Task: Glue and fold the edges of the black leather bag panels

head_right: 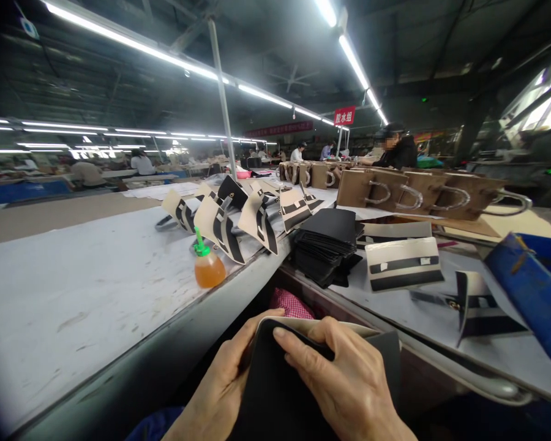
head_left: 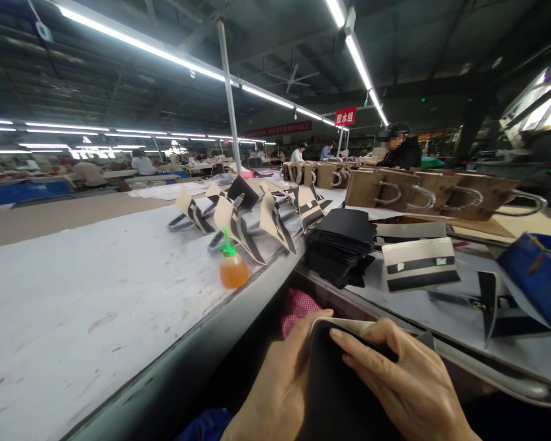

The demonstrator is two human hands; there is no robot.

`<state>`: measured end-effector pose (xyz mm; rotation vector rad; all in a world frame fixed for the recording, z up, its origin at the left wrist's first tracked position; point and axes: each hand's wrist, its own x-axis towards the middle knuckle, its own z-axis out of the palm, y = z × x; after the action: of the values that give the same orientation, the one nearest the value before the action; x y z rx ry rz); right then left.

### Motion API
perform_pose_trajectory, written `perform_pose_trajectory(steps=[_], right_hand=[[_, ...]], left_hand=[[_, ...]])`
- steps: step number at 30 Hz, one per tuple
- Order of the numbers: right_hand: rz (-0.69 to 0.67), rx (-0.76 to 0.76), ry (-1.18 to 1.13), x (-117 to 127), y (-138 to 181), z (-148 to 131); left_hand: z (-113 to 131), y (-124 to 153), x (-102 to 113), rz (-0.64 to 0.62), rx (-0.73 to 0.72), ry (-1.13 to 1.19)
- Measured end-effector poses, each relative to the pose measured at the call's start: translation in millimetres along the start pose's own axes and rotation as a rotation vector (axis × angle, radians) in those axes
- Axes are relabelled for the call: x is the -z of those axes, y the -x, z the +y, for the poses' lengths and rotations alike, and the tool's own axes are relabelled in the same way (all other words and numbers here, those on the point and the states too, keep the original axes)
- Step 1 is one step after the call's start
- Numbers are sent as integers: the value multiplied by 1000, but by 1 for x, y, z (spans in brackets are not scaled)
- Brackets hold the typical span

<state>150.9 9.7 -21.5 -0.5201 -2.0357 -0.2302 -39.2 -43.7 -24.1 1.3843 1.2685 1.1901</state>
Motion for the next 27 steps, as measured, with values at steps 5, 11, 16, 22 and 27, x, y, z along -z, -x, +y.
perform_pose_trajectory(steps=[5, 11, 16, 22, 27], right_hand=[[-27, 8, 28, 1, 0, 4], [-54, 18, 80, 1, 0, 5], [-113, 1, 97, 3, 2, 4], [-171, -3, 126, 5, 1, 3], [-197, 18, 146, 6, -2, 2]], left_hand=[[-7, -2, 2, -72, -25, -61], [-23, -3, 0, -19, -186, -60], [-13, -8, 6, -163, -292, -121], [-4, -14, 12, -252, -306, -57], [-4, -19, 14, -269, -266, -98]])
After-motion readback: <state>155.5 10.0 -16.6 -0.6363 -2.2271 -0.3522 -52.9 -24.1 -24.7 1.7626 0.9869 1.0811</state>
